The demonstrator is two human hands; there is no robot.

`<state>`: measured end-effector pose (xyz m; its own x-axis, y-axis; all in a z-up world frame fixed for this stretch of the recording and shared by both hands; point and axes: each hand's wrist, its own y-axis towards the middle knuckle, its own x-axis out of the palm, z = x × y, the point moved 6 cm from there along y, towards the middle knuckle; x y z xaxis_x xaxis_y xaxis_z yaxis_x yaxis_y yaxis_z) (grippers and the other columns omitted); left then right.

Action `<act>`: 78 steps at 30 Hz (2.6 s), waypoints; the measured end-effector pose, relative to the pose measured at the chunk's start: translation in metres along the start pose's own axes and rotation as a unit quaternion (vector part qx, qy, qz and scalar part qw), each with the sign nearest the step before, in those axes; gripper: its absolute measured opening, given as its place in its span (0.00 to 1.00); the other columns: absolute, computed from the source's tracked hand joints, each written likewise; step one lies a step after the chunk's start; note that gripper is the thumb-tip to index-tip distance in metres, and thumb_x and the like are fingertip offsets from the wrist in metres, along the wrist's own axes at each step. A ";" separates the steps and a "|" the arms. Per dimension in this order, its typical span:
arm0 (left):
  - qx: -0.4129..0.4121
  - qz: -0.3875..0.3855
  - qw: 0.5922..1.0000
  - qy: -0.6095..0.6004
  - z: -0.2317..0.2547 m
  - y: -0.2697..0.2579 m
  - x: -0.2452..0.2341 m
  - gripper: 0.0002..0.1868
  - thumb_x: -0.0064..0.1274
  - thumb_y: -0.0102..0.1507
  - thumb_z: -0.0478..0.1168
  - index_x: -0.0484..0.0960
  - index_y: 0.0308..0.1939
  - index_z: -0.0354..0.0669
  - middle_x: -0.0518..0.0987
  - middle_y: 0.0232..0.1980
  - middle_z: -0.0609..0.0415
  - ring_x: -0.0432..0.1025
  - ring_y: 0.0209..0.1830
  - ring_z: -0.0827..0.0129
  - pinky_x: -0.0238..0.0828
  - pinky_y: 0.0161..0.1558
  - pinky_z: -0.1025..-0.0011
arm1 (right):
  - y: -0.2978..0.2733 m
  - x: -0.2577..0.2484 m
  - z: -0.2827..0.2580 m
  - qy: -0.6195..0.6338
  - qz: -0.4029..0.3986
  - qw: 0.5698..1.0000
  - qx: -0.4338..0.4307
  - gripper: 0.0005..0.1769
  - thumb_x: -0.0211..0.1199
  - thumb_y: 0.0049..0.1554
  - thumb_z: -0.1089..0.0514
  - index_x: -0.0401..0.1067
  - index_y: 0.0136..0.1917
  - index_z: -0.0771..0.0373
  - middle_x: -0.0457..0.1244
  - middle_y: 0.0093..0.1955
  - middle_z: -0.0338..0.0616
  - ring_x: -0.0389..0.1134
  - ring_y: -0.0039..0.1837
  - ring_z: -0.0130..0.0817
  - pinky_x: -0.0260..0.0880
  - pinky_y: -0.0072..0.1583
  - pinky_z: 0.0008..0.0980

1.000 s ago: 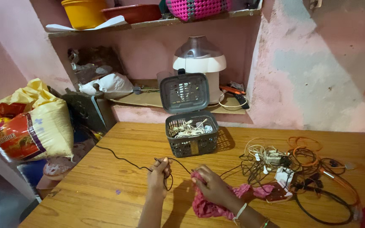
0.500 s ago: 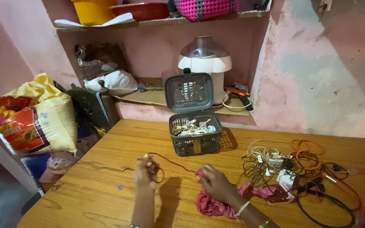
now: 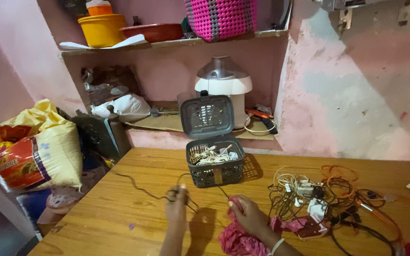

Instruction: The person wipes a black wire with a pink cloth on a wooden table. They repeatedly rub the cloth along the wire's length, occasionally repositioning the wire and cloth to continue cleaning.

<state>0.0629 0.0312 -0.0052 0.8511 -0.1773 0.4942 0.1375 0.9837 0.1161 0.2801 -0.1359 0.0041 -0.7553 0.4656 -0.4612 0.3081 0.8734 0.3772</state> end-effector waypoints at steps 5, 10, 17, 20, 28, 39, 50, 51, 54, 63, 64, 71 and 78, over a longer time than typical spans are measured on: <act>-0.107 -0.126 0.983 0.079 -0.030 -0.044 0.048 0.14 0.56 0.65 0.50 0.77 0.41 0.44 0.79 0.34 0.54 0.71 0.32 0.70 0.71 0.40 0.75 | 0.004 0.012 0.017 0.089 0.026 0.995 0.037 0.24 0.57 0.62 0.46 0.73 0.59 0.68 0.69 0.41 0.37 0.65 0.44 0.24 0.68 0.48 0.28; -0.249 -0.098 0.928 0.259 -0.033 -0.055 0.044 0.25 0.34 0.69 0.64 0.78 0.42 0.53 0.83 0.36 0.60 0.75 0.35 0.73 0.69 0.36 0.73 | 0.004 0.014 0.030 0.146 0.028 0.981 0.121 0.26 0.56 0.65 0.45 0.69 0.67 0.66 0.67 0.42 0.41 0.61 0.44 0.28 0.66 0.48 0.31; 0.071 0.024 0.800 0.596 0.057 -0.016 -0.008 0.45 0.40 0.61 0.78 0.84 0.33 0.34 0.79 0.24 0.43 0.71 0.24 0.57 0.69 0.27 0.59 | 0.008 -0.010 0.026 0.159 0.153 0.975 0.019 0.24 0.55 0.65 0.44 0.70 0.60 0.67 0.68 0.46 0.31 0.67 0.48 0.19 0.67 0.50 0.26; 0.062 0.032 0.752 0.656 0.072 -0.008 -0.014 0.47 0.41 0.60 0.80 0.83 0.32 0.34 0.79 0.24 0.43 0.71 0.24 0.59 0.68 0.28 0.59 | 0.007 -0.005 0.032 0.120 0.129 0.982 0.071 0.23 0.56 0.66 0.43 0.71 0.46 0.67 0.51 0.32 0.35 0.48 0.35 0.24 0.55 0.39 0.33; -0.223 -0.119 0.911 0.326 0.026 -0.031 0.005 0.35 0.50 0.65 0.67 0.80 0.37 0.32 0.82 0.34 0.42 0.73 0.31 0.61 0.67 0.38 0.63 | -0.007 0.000 0.003 0.072 0.127 0.988 -0.046 0.21 0.56 0.66 0.45 0.71 0.53 0.66 0.60 0.39 0.31 0.60 0.42 0.22 0.62 0.43 0.32; -0.093 -0.213 0.967 0.100 -0.033 -0.063 0.070 0.12 0.59 0.65 0.38 0.88 0.49 0.38 0.87 0.41 0.57 0.74 0.36 0.76 0.67 0.37 0.76 | -0.012 0.007 -0.033 0.039 0.040 0.998 -0.034 0.18 0.57 0.63 0.49 0.73 0.56 0.66 0.69 0.44 0.49 0.71 0.45 0.34 0.69 0.47 0.37; -0.034 -0.141 0.983 0.111 -0.019 -0.056 0.058 0.06 0.61 0.63 0.35 0.86 0.38 0.33 0.77 0.30 0.61 0.65 0.29 0.77 0.61 0.33 0.74 | -0.010 0.010 -0.052 -0.039 0.002 0.998 -0.039 0.19 0.59 0.61 0.48 0.74 0.53 0.67 0.64 0.46 0.51 0.68 0.47 0.42 0.68 0.50 0.39; -0.034 -0.133 0.986 0.095 -0.017 -0.055 0.055 0.06 0.61 0.63 0.35 0.86 0.38 0.33 0.77 0.30 0.60 0.65 0.29 0.77 0.61 0.33 0.74 | -0.011 0.010 -0.055 -0.058 0.012 0.996 -0.072 0.20 0.60 0.61 0.48 0.74 0.53 0.69 0.64 0.47 0.51 0.66 0.50 0.43 0.66 0.53 0.41; -0.023 -0.111 0.991 0.064 -0.012 -0.047 0.047 0.05 0.62 0.63 0.34 0.85 0.38 0.33 0.77 0.31 0.60 0.65 0.31 0.77 0.62 0.35 0.74 | -0.009 0.012 -0.059 -0.097 0.026 0.987 -0.127 0.21 0.61 0.61 0.49 0.74 0.54 0.71 0.65 0.52 0.52 0.62 0.58 0.46 0.64 0.59 0.44; -0.027 0.039 0.998 -0.046 0.012 0.000 -0.012 0.05 0.60 0.62 0.33 0.86 0.40 0.36 0.79 0.34 0.57 0.66 0.32 0.74 0.62 0.37 0.72 | -0.016 0.017 -0.069 -0.154 -0.042 0.982 -0.103 0.15 0.60 0.60 0.51 0.75 0.47 0.67 0.65 0.49 0.48 0.62 0.57 0.43 0.64 0.59 0.44; -0.028 0.039 0.998 -0.047 0.012 0.002 -0.016 0.04 0.60 0.63 0.34 0.85 0.39 0.36 0.80 0.35 0.57 0.69 0.33 0.74 0.63 0.37 0.72 | -0.017 0.017 -0.075 -0.154 -0.036 0.981 -0.115 0.15 0.61 0.59 0.52 0.75 0.46 0.67 0.65 0.48 0.48 0.62 0.56 0.44 0.64 0.59 0.44; -0.038 -0.004 0.995 -0.097 0.001 -0.006 0.001 0.03 0.59 0.65 0.37 0.81 0.37 0.43 0.76 0.32 0.58 0.66 0.30 0.74 0.59 0.34 0.73 | -0.024 0.012 -0.074 -0.117 0.002 0.988 -0.102 0.12 0.62 0.58 0.54 0.74 0.44 0.68 0.64 0.44 0.49 0.62 0.52 0.46 0.63 0.56 0.44; -0.120 -0.098 0.981 0.115 -0.014 -0.057 0.056 0.06 0.59 0.64 0.41 0.85 0.37 0.43 0.81 0.32 0.58 0.71 0.31 0.74 0.67 0.36 0.73 | -0.017 0.001 -0.058 -0.109 0.071 0.982 -0.137 0.12 0.62 0.58 0.55 0.73 0.43 0.69 0.63 0.44 0.50 0.62 0.52 0.46 0.62 0.55 0.44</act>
<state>0.1096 -0.0344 0.0036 0.8845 -0.3790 0.2722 0.4018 0.9152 -0.0313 0.2402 -0.1589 0.0439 -0.5646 0.6249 -0.5391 0.2107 0.7407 0.6379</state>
